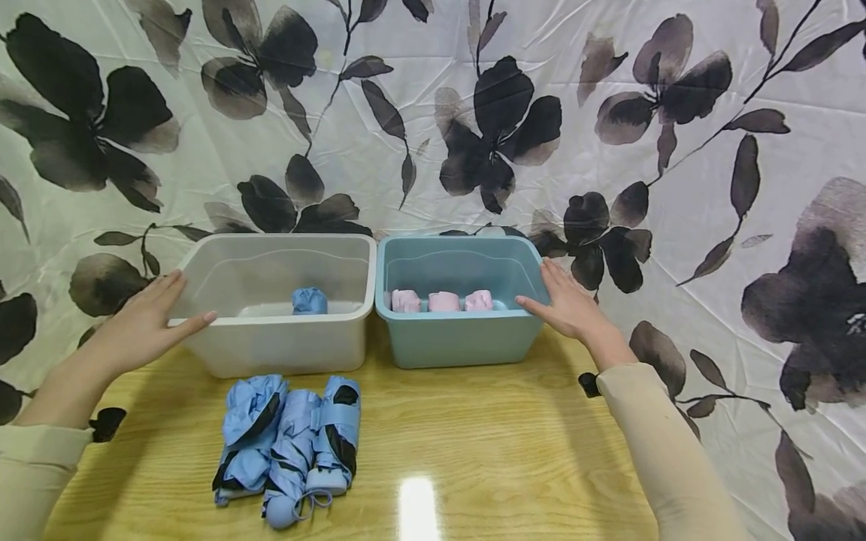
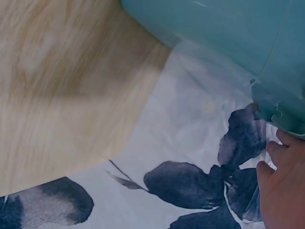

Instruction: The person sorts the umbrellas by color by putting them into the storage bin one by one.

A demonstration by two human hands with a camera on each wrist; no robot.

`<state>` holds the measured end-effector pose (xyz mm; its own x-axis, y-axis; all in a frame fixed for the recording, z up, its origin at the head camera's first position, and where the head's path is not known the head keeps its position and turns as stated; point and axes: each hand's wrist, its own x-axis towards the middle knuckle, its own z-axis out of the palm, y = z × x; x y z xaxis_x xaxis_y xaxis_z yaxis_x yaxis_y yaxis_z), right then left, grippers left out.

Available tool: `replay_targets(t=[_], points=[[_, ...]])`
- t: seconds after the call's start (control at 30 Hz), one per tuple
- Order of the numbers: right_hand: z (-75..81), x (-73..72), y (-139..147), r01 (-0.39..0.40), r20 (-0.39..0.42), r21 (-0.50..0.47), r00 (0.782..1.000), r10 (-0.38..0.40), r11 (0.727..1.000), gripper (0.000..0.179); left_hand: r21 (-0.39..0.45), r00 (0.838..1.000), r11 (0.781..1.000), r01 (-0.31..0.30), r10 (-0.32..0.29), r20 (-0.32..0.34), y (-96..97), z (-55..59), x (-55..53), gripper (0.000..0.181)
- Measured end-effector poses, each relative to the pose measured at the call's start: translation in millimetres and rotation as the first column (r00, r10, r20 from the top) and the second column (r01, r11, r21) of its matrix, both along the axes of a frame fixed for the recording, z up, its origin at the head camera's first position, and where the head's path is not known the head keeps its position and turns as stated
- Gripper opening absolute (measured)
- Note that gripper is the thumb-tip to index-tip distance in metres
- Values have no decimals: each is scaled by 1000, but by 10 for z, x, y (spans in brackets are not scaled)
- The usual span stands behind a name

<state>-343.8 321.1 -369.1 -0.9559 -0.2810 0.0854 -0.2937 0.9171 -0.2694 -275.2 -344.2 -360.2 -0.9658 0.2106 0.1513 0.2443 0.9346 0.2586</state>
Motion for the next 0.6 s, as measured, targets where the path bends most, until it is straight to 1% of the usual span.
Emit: replay_targets(t=[0.07,0.2,0.27,0.3,0.37,0.4,0.47,0.5,0.53,0.57,0.6], points=[[3,-11,-17,-1,-3,-4,1000,1,1000,100,16,1000,1000,-9,10,-27,6,15,21,100],[9,-10,-33,6,12,-5,1000,-6,1000,99,27,993,999,-23,26,-113,63,14,95,97],[12,-7,-36,10,18,-4,1000,-10,1000,98,54,984,998,-31,40,-171,107,-2,165,93],[13,-5,-40,11,18,-3,1000,-11,1000,97,82,977,996,-36,53,-207,131,-15,212,89],[16,-6,-46,10,15,-6,1000,-10,1000,97,166,953,985,-36,84,-292,190,-53,316,79],[16,-7,-49,9,13,-6,1000,-9,1000,97,222,934,975,-26,103,-342,224,-79,371,73],[18,-7,-53,9,12,-7,1000,-9,1000,97,332,893,943,1,149,-424,311,-131,490,60],[18,-5,-53,11,16,-8,1000,-11,1000,97,380,872,925,19,171,-458,360,-161,546,54],[20,-2,-52,12,20,-10,1000,-12,1000,97,422,856,906,34,191,-480,410,-194,598,49],[21,2,-50,13,23,-10,1000,-13,1000,97,458,847,888,41,212,-487,458,-228,653,46],[23,7,-48,15,25,-12,1000,-15,1000,97,488,844,871,47,227,-487,505,-263,703,43]])
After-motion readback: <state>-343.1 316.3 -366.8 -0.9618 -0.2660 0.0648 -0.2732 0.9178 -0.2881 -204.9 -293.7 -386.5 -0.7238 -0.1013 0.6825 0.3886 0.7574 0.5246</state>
